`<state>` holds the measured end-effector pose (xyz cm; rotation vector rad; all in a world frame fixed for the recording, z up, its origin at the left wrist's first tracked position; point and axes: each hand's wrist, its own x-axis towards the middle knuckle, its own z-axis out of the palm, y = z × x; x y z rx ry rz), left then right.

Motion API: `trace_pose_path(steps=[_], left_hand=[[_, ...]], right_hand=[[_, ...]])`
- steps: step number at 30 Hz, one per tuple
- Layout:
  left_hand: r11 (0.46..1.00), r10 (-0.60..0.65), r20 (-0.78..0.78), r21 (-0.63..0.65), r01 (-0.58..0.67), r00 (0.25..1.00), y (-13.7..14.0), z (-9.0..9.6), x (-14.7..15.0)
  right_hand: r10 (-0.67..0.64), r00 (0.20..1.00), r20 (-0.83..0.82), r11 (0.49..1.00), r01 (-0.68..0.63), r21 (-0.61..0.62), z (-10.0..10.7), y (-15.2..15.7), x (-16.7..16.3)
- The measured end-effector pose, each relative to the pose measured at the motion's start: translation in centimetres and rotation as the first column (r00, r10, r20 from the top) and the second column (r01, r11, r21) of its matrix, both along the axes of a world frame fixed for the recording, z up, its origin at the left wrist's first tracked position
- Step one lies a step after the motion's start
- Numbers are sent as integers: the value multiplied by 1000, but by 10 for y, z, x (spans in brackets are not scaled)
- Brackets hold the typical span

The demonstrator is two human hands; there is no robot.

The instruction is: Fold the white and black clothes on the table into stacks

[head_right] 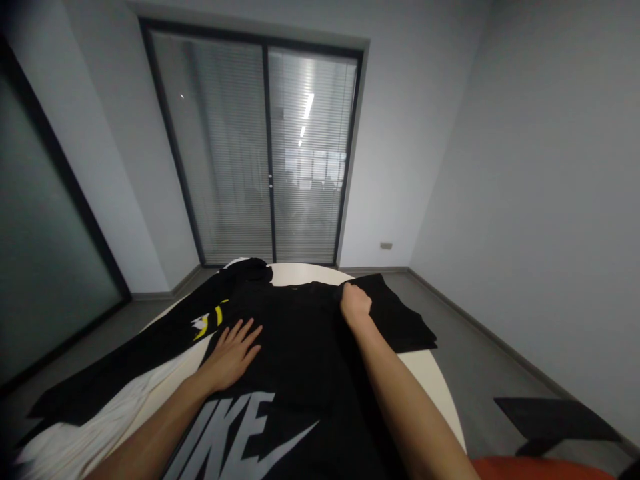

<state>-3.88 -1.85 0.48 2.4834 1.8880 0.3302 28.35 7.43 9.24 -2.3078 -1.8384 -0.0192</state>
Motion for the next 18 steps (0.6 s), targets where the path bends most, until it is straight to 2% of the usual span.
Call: trace_pose_path(steps=[4,8,13,18], left_hand=[[1000,9,-11,-20,-9,1000,-1,3,1],[999,8,-34,-33,-9,999,-2,5,2],[1000,7,-32,-11,-7,999,0,1,1],[1000,5,-20,4,-5,1000,1,-2,0]], right_hand=[[-90,995,-36,986,84,-144,1,6,25],[-92,992,-80,971,72,-227,-7,11,38],[-74,990,-123,970,43,-238,-8,17,44],[-85,990,-112,982,64,-178,-6,19,52]])
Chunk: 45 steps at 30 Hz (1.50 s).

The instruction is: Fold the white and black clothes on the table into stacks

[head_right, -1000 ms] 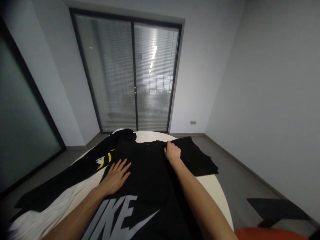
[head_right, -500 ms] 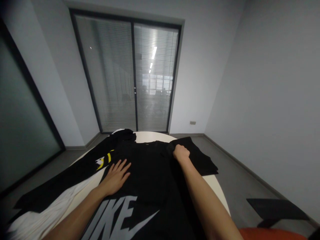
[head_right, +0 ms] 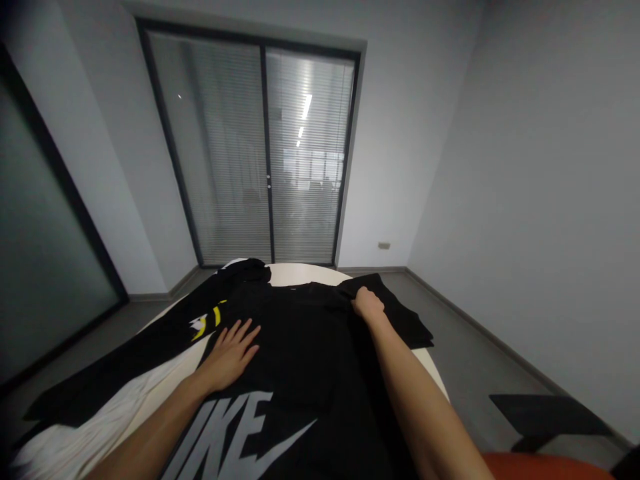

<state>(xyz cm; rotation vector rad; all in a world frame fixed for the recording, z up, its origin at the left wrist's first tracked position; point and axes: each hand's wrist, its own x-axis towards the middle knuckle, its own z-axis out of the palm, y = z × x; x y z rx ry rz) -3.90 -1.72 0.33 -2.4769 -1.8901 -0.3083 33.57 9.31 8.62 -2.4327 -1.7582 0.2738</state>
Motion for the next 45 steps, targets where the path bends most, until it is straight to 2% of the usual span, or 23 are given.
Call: trace_pose_path(steps=[7,10,13,15,18,21,23,25,31,35,37,40,42,45], left_hand=[[1000,-12,25,26,12,1000,0,-2,-1],[998,-8,43,67,5,999,1,1,0],[978,95,68,180,-106,993,3,11,-2],[938,233,96,239,-250,968,4,18,-7],[893,389,166,174,-415,906,6,21,-21],[900,399,259,75,-430,879,11,17,-36],[906,387,298,53,-420,873,16,12,-43],[911,377,321,44,-411,869,22,7,-46],[933,275,381,114,-340,883,33,0,-44],[929,262,412,138,-344,873,33,1,-42],[927,254,423,151,-344,870,31,3,-39],[932,204,429,190,-309,880,25,8,-31],[940,137,424,229,-252,895,19,12,-22],[955,50,399,248,-160,915,10,18,-10]], right_hand=[[5,1000,9,1000,-5,10,-9,-8,-3],[-5,990,144,995,-9,98,-10,-16,-16],[50,955,293,947,-138,290,-8,-25,-41],[178,941,289,907,-270,322,-8,-30,-62],[404,900,162,867,-433,245,-19,-37,-96],[528,849,-18,847,-524,88,-40,-44,-124],[540,838,-82,840,-543,-18,-53,-47,-136],[537,840,-83,838,-542,-64,-61,-47,-142],[539,841,-48,838,-541,-70,-61,-39,-142],[524,850,-58,847,-527,-73,-57,-37,-142],[535,844,-47,844,-536,-29,-52,-36,-145],[574,818,-35,809,-560,181,-39,-35,-160],[599,790,-129,781,-542,309,-31,-33,-176],[619,696,-364,778,-484,400,-22,-27,-207]])
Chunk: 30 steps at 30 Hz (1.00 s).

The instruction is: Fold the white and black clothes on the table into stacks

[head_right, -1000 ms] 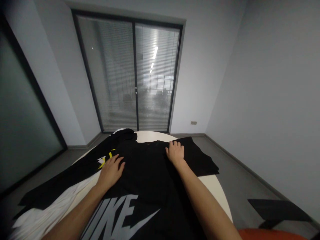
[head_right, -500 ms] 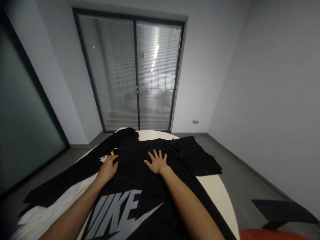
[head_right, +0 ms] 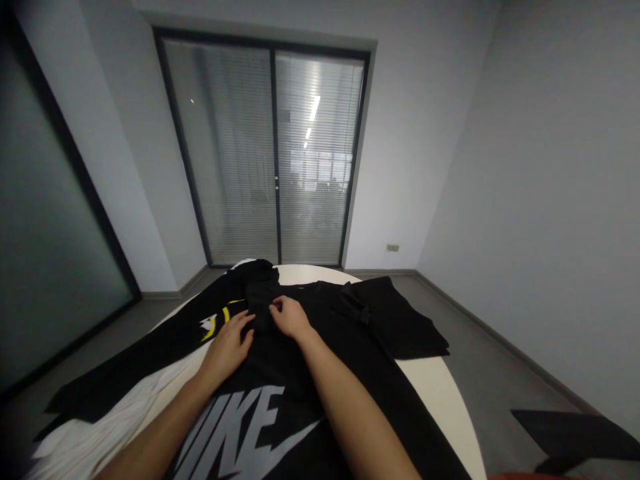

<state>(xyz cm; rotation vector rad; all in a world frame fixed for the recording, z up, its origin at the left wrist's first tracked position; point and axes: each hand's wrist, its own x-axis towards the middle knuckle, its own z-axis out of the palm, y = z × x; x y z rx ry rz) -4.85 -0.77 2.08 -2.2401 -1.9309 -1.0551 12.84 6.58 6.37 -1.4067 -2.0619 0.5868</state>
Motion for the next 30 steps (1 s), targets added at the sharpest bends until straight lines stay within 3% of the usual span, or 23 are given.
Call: trace_pose_path(steps=[3,7,12,17,24,30], left_hand=[[996,-71,-27,-54,69,997,-9,7,10],[979,-125,-31,-164,119,992,-16,14,17],[968,-12,-113,-250,-17,994,-18,15,13],[953,108,-143,-268,-143,984,-16,19,6],[942,234,-100,-222,-251,967,-17,28,7],[963,222,40,-162,-213,974,-11,25,3]], right_hand=[[-14,993,-121,995,2,-99,2,6,-28],[-51,999,-9,977,48,-209,1,14,-50],[-103,988,113,965,127,-230,-4,19,-61],[-178,978,108,954,199,-226,-10,22,-72],[-169,974,-153,963,131,-235,-19,46,-87],[-190,873,-450,957,62,-283,-25,55,-101]])
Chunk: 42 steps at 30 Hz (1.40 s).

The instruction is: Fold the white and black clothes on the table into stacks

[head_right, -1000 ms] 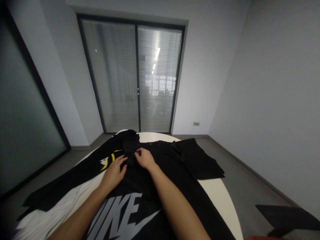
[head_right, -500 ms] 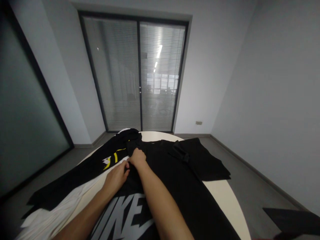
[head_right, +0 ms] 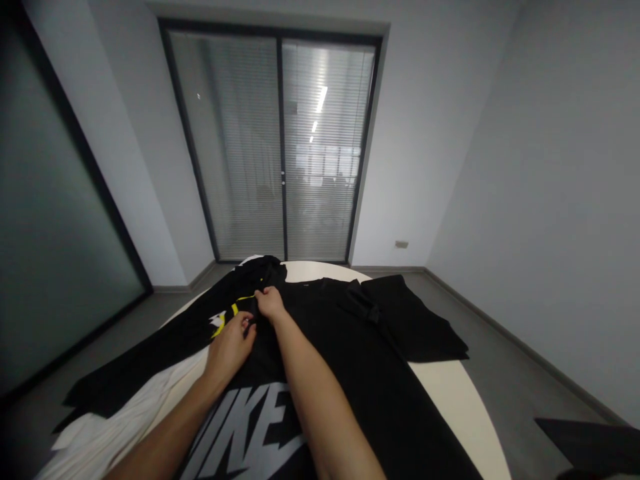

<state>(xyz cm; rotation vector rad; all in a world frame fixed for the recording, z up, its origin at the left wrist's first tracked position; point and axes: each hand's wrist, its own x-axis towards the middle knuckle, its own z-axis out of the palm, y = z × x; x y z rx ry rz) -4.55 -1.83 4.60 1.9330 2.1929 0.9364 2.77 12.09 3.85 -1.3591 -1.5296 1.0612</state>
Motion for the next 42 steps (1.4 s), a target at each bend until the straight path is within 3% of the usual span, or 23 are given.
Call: trace_pose_path(steps=[4,10,17,25,33,35,38,42], left_hand=[[998,-67,76,20,65,995,1,-1,1],[970,-133,-34,-212,123,990,-8,3,7],[956,-271,158,-66,284,949,-8,-3,21],[852,-414,243,-234,468,877,-17,-7,28],[829,-430,455,-143,541,780,-10,-11,33],[804,-495,402,-124,581,771,-12,-11,33],[724,-656,210,-96,683,725,-17,-8,29],[647,-745,50,-188,739,666,-25,1,22]], right_hand=[[0,988,-151,999,-5,-34,-2,-1,9],[-40,971,-237,996,21,-84,-7,3,33],[82,973,-215,991,-104,-89,-9,-6,41],[111,994,23,994,-111,7,-7,-6,54],[40,955,295,992,-74,103,-4,-10,68],[51,938,342,985,-104,139,-1,-11,73],[34,896,442,980,-118,163,4,-18,84],[2,810,587,985,-104,140,9,-37,107]])
